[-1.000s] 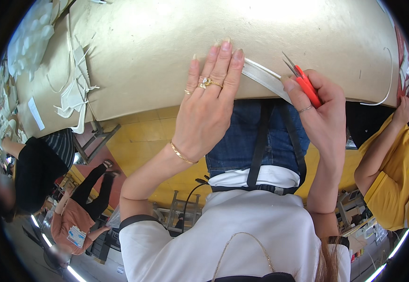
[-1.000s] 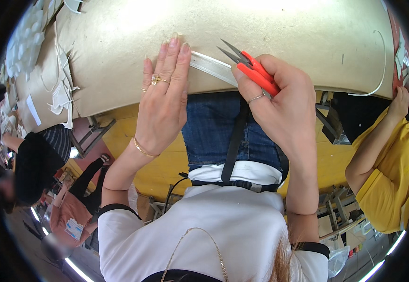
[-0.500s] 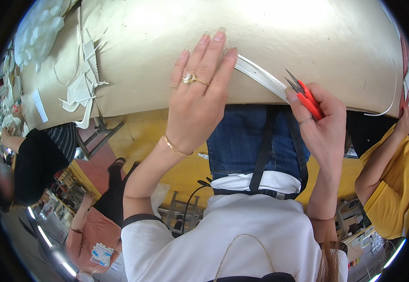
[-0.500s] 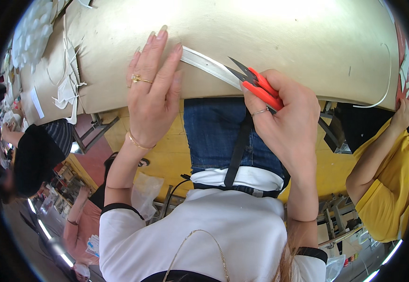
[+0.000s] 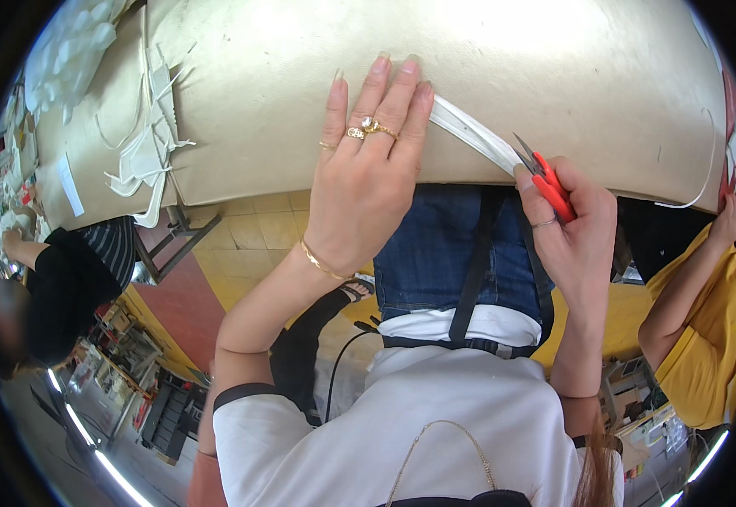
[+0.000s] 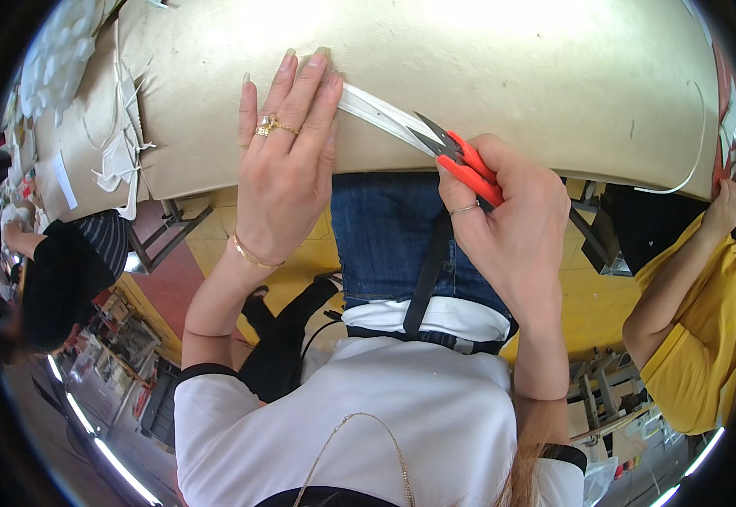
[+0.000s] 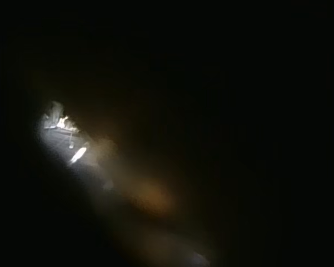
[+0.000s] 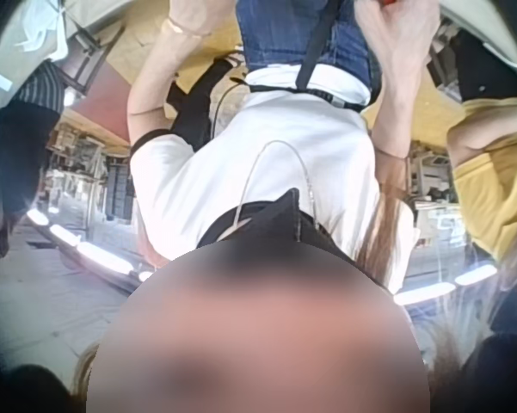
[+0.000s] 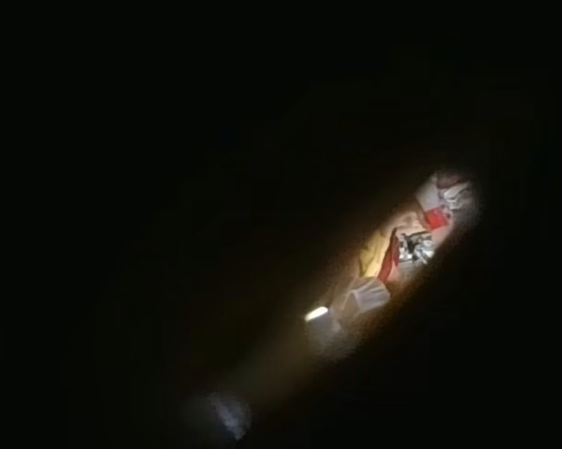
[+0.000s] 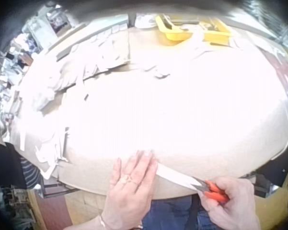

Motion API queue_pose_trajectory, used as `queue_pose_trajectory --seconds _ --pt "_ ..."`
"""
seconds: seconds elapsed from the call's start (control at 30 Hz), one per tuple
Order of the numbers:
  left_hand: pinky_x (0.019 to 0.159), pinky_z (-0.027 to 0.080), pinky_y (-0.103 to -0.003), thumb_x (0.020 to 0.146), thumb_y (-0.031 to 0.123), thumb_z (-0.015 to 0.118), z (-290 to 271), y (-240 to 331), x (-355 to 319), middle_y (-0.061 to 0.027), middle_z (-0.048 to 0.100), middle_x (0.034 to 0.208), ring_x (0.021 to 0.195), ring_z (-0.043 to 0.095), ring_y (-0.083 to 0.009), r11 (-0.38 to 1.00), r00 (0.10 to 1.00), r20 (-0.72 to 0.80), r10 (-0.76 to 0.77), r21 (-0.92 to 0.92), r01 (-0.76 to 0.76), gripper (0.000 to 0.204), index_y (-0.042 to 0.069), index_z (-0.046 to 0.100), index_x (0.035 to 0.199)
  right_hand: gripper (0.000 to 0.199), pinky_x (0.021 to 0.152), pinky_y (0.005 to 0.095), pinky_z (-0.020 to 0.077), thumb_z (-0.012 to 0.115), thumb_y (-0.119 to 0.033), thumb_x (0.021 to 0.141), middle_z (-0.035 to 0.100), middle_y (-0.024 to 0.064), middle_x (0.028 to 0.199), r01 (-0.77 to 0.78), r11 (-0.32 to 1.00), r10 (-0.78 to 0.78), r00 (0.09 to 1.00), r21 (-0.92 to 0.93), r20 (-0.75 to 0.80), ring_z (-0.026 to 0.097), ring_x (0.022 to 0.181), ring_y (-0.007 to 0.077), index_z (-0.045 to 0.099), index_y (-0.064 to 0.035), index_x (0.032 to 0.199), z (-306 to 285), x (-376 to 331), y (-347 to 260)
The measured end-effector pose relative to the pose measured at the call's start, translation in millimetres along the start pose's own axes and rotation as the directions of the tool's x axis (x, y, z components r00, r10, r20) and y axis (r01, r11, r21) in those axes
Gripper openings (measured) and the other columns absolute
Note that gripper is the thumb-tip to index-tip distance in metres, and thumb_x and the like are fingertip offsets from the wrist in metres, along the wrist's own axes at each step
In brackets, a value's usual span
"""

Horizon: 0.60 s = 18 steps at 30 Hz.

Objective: The person uses red-handled scissors to trim white foam pieces on a workbench. They repeatedly pick up foam strips, cut along edges, and set the trimmed pieces aside. A coworker in a yellow shirt works nearby on similar materials.

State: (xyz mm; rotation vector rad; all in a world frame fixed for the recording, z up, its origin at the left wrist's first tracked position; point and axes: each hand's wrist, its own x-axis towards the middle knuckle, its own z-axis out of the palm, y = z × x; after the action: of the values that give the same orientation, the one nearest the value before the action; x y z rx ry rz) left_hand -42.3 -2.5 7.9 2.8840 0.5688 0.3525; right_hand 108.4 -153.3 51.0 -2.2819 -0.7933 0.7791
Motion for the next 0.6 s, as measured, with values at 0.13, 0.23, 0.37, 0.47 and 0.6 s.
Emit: queue_pose_trajectory --seconds 0.13,0.23,0.37,0.47,0.6 --pt "0.119 0.024 -0.051 0.091 0.031 0.059 -5 6 -2 -0.0154 0.048 0.148 0.141 0.04 -0.0314 0.996 0.997 0.073 0.022 0.082 -0.028 0.051 -0.003 0.06 0.13 0.024 0.052 0.0333 0.0368 0.069 -0.018 0.082 0.04 0.0115 0.054 -0.006 1.0 0.006 1.0 0.003 -0.006 0.038 0.048 0.0246 0.055 -0.0026 0.069 0 2 -1" --pt "0.119 0.022 -0.051 0.091 0.049 0.055 -6 11 -3 -0.016 0.042 0.152 0.145 0.034 -0.0315 0.994 0.993 0.118 0.031 0.101 -0.043 0.068 -0.004 0.056 0.134 0.025 0.052 0.0334 0.0371 0.068 -0.019 0.082 0.04 0.0118 0.054 -0.013 1.0 0.014 1.0 -0.017 0.003 0.038 0.048 0.0247 0.055 -0.0023 0.07 0 3 -1" --pt "0.12 0.019 -0.051 0.087 0.062 0.051 -4 13 -6 -0.0166 0.037 0.155 0.146 0.032 -0.0317 0.998 0.989 0.146 0.01 0.055 -0.018 0.083 -0.004 0.053 0.138 0.025 0.052 0.033 0.0379 0.068 -0.02 0.083 0.041 0.0117 0.054 -0.031 1.0 0.031 0.999 -0.004 0.011 0.04 0.049 0.0239 0.057 -0.0018 0.07 -1 3 -1" --pt "0.12 0.018 -0.051 0.088 0.06 0.051 -1 12 -8 -0.017 0.035 0.156 0.146 0.032 -0.0315 0.998 0.994 0.108 -0.013 0.059 0.006 0.082 -0.002 0.048 0.142 0.024 0.052 0.0328 0.0385 0.068 -0.02 0.083 0.042 0.0112 0.054 -0.042 0.999 0.042 0.999 0.011 0.017 0.041 0.049 0.0232 0.058 -0.0016 0.071 -1 4 -1" --pt "0.12 0.019 -0.05 0.089 0.061 0.05 2 14 -12 -0.0169 0.036 0.156 0.145 0.034 -0.0306 0.997 0.993 0.096 0.067 0.042 -0.072 0.083 0.002 0.042 0.147 0.024 0.052 0.0328 0.0385 0.069 -0.02 0.083 0.042 0.0108 0.054 -0.055 0.998 0.054 0.998 0.042 0.025 0.041 0.048 0.0217 0.059 -0.0014 0.072 -1 4 0"
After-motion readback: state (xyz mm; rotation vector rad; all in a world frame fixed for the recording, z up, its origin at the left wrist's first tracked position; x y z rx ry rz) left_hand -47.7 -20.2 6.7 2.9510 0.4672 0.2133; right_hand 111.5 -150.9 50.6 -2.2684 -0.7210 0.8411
